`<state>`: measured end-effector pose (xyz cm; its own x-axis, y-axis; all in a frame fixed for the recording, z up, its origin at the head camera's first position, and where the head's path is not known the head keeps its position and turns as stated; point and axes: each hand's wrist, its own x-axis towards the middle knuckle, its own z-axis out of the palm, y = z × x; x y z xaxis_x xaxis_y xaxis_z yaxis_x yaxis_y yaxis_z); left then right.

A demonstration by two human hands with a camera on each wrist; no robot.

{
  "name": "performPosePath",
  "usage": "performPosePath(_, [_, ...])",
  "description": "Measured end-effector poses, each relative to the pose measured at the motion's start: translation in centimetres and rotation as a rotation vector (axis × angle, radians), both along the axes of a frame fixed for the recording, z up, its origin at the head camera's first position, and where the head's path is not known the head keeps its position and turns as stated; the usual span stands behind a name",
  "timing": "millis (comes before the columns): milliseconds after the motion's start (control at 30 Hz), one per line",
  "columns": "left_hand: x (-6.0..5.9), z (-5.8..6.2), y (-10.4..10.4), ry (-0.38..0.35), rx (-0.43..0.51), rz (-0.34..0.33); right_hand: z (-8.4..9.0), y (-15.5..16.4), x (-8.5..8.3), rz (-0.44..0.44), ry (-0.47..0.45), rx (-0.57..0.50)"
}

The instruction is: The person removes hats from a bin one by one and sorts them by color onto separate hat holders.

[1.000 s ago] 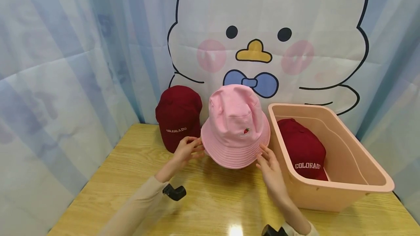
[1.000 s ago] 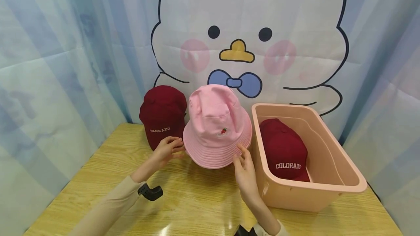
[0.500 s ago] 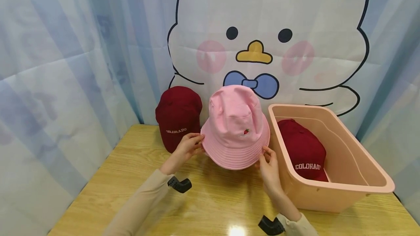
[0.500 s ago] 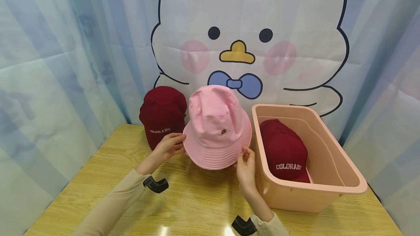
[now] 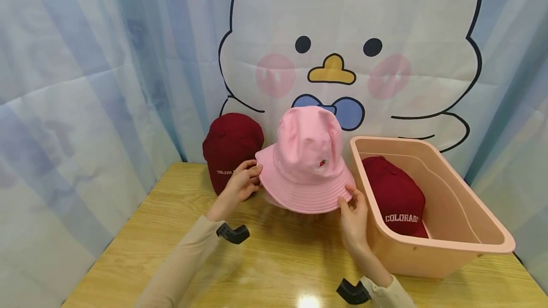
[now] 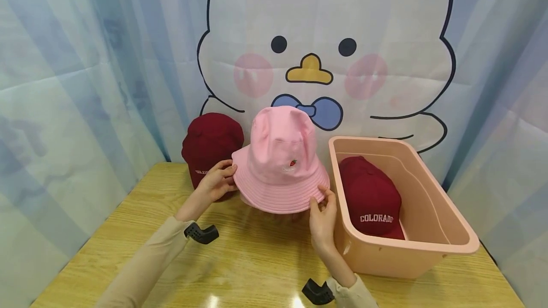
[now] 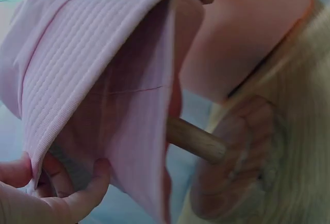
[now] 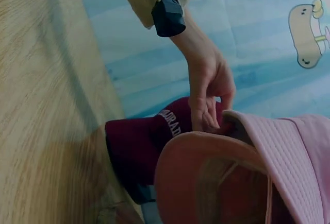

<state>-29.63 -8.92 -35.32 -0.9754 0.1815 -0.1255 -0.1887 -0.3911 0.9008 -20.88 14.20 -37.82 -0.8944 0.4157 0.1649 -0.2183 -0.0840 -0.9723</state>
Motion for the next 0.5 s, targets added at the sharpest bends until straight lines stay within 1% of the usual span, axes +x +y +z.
performPosePath(33, [0.1,0.4,0.0,-0.003,0.024,0.0,0.0,0.1,-0.1,-0.009,0.021,-0.016])
performPosePath(133, [-0.1,0.7,0.3,-0.028,0.054,0.03,0.0,0.3,-0.4,-0.012,0.076,-0.08])
performPosePath(167, [-0.2,0.6,0.4,-0.047,0.064,0.033,-0.7,0.7,-0.8,0.02,0.133,-0.131])
performPosePath(233, [-0.3,0.0,0.4,-0.094,0.076,0.047,-1.3,0.9,-1.1,0.056,0.146,-0.18])
performPosePath(333, [-0.1,-0.9,0.5,-0.165,0.099,0.083,-2.8,1.7,-1.8,0.126,0.148,-0.238])
performPosePath(367, [0.0,-1.2,0.5,-0.178,0.103,0.093,-4.0,2.3,-2.6,0.164,0.175,-0.281])
performPosePath(400, [0.1,-1.4,0.5,-0.182,0.113,0.105,-4.6,2.6,-2.9,0.174,0.157,-0.294])
performPosePath(433, [0.2,-1.6,0.5,-0.18,0.112,0.115,-5.0,2.9,-3.2,0.189,0.159,-0.309])
performPosePath(467, [0.4,-1.7,0.5,-0.17,0.104,0.113,-5.6,3.3,-3.6,0.21,0.174,-0.337])
performPosePath(500, [0.5,-1.8,0.5,-0.158,0.092,0.101,-5.7,3.4,-3.6,0.21,0.165,-0.337])
